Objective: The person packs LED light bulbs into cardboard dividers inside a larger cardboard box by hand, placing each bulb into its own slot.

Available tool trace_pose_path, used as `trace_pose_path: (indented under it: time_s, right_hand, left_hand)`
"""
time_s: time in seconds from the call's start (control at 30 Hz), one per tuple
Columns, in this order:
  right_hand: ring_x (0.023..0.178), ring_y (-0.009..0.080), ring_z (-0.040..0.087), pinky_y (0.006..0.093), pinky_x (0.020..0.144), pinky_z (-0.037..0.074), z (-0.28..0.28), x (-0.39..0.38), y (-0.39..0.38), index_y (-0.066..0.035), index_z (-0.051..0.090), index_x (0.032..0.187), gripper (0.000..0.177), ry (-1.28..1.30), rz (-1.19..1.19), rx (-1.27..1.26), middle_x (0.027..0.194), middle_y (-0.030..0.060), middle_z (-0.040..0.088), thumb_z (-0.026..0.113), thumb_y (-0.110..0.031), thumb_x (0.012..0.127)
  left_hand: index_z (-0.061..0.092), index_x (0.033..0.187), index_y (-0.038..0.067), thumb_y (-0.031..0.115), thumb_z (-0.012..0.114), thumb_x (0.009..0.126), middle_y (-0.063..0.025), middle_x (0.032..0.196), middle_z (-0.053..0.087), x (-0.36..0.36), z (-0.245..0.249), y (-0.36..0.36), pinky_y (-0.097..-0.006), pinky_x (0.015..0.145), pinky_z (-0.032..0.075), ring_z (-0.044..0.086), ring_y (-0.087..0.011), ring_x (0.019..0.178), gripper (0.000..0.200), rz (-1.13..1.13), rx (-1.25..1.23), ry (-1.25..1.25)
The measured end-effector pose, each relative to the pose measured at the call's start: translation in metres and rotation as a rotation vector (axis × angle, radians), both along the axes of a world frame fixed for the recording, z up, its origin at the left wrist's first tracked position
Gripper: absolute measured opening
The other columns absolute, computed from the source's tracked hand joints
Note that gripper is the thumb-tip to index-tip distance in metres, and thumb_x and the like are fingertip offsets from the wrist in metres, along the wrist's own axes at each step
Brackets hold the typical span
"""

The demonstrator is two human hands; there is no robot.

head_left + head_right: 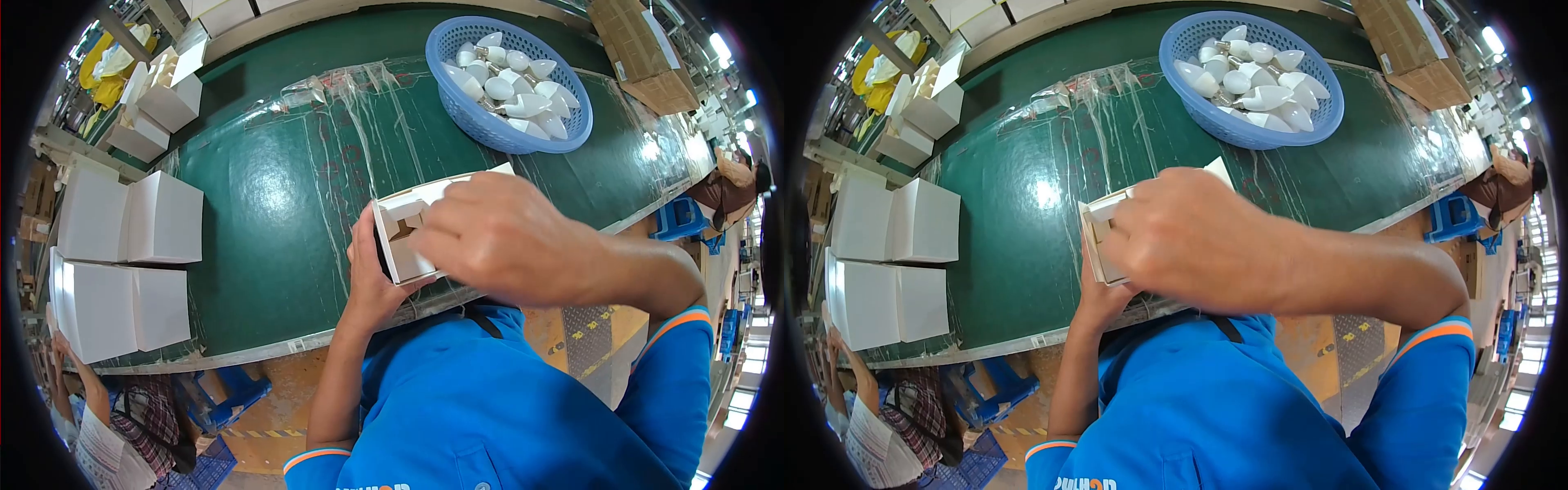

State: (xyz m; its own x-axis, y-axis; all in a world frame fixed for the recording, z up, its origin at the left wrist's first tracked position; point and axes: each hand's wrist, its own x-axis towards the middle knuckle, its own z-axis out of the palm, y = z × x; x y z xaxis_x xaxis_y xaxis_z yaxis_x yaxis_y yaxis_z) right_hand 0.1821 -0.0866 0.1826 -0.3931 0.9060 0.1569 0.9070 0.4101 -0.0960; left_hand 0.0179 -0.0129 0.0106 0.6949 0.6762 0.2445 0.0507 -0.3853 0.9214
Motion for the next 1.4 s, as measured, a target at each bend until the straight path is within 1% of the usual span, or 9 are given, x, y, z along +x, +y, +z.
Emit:
trace_pose_path:
  time_s: [0.43, 0.7, 0.8, 0.93, 1.13, 1.2, 1.23, 1.33, 1.4]
  right_hand:
    - [0.080, 0.0214, 0.053, 0.0319, 0.065, 0.043, -0.006, -0.018, 0.016, -0.003, 0.064, 0.073, 0.010, -0.042, 0.115, -0.056, 0.080, 0.0067, 0.061, 0.064, -0.011, 0.067]
    - [0.075, 0.0217, 0.054, 0.0331, 0.063, 0.042, 0.007, -0.030, 0.020, -0.001, 0.065, 0.068, 0.013, -0.167, 0.120, -0.205, 0.068, 0.0086, 0.059, 0.064, -0.014, 0.063]
    - [0.074, 0.0222, 0.054, 0.0335, 0.062, 0.042, -0.003, -0.033, 0.017, -0.001, 0.064, 0.069, 0.015, -0.234, 0.133, -0.103, 0.067, 0.0083, 0.058, 0.064, -0.015, 0.063]
    - [0.070, 0.0228, 0.053, 0.0347, 0.062, 0.042, -0.016, -0.026, 0.015, -0.001, 0.063, 0.074, 0.016, -0.136, 0.108, 0.094, 0.066, 0.0068, 0.054, 0.063, -0.014, 0.065]
    - [0.071, 0.0252, 0.056, 0.0349, 0.064, 0.043, 0.002, 0.001, 0.005, -0.006, 0.066, 0.084, 0.015, 0.254, 0.013, 0.228, 0.076, 0.0065, 0.060, 0.062, -0.008, 0.070]
    - [0.081, 0.0255, 0.059, 0.0370, 0.071, 0.045, 0.025, 0.014, -0.013, -0.006, 0.067, 0.088, 0.019, 0.241, -0.078, 0.257, 0.083, 0.0065, 0.062, 0.064, -0.006, 0.069]
    - [0.081, 0.0255, 0.059, 0.0370, 0.071, 0.045, 0.024, 0.018, -0.020, -0.006, 0.067, 0.088, 0.019, 0.247, -0.075, 0.264, 0.083, 0.0065, 0.062, 0.064, -0.006, 0.069]
    - [0.091, 0.0253, 0.059, 0.0397, 0.081, 0.043, 0.012, 0.022, -0.032, -0.005, 0.066, 0.088, 0.017, 0.273, 0.011, 0.036, 0.086, 0.0067, 0.063, 0.064, -0.006, 0.071]
    - [0.099, 0.0252, 0.058, 0.0429, 0.091, 0.039, -0.014, 0.019, -0.032, -0.004, 0.066, 0.089, 0.015, 0.087, -0.002, 0.049, 0.089, 0.0069, 0.064, 0.063, -0.007, 0.074]
  left_hand:
    - [0.017, 0.149, 0.001, 0.025, 0.088, 0.062, -0.0207, 0.138, 0.041, -0.002, -0.023, 0.005, -0.0487, 0.104, 0.033, 0.044, -0.0388, 0.124, 0.115, -0.067, -0.136, 0.187]
    - [0.020, 0.147, -0.001, 0.026, 0.079, 0.075, -0.0229, 0.135, 0.042, 0.006, -0.019, 0.004, -0.0491, 0.104, 0.031, 0.044, -0.0390, 0.124, 0.097, 0.008, 0.166, -0.022]
    - [0.021, 0.146, -0.003, 0.025, 0.076, 0.078, -0.0239, 0.134, 0.042, 0.009, -0.012, 0.005, -0.0493, 0.104, 0.031, 0.044, -0.0397, 0.124, 0.092, -0.065, -0.107, -0.116]
    - [0.021, 0.145, -0.004, 0.024, 0.079, 0.075, -0.0244, 0.134, 0.043, 0.000, -0.009, 0.002, -0.0486, 0.104, 0.032, 0.044, -0.0397, 0.124, 0.095, -0.011, 0.068, 0.032]
    - [0.023, 0.145, -0.004, 0.025, 0.087, 0.063, -0.0246, 0.138, 0.039, -0.025, -0.005, 0.002, -0.0487, 0.106, 0.030, 0.040, -0.0400, 0.128, 0.108, -0.029, -0.264, 0.182]
    - [0.023, 0.146, -0.003, 0.027, 0.089, 0.061, -0.0233, 0.143, 0.035, -0.039, 0.016, 0.006, -0.0487, 0.110, 0.027, 0.037, -0.0409, 0.131, 0.112, -0.108, -0.650, 0.206]
    - [0.023, 0.146, -0.003, 0.027, 0.089, 0.061, -0.0233, 0.143, 0.035, -0.052, 0.021, 0.009, -0.0487, 0.110, 0.027, 0.037, -0.0409, 0.131, 0.112, -0.102, -0.643, 0.211]
    - [0.026, 0.146, 0.000, 0.031, 0.091, 0.059, -0.0216, 0.144, 0.036, -0.076, 0.053, 0.009, -0.0495, 0.112, 0.025, 0.037, -0.0409, 0.132, 0.113, -0.179, 0.094, 0.550]
    - [0.038, 0.141, 0.004, 0.028, 0.091, 0.058, -0.0208, 0.141, 0.040, -0.074, 0.120, -0.004, -0.0513, 0.110, 0.026, 0.038, -0.0397, 0.132, 0.101, 0.021, 0.198, 0.183]
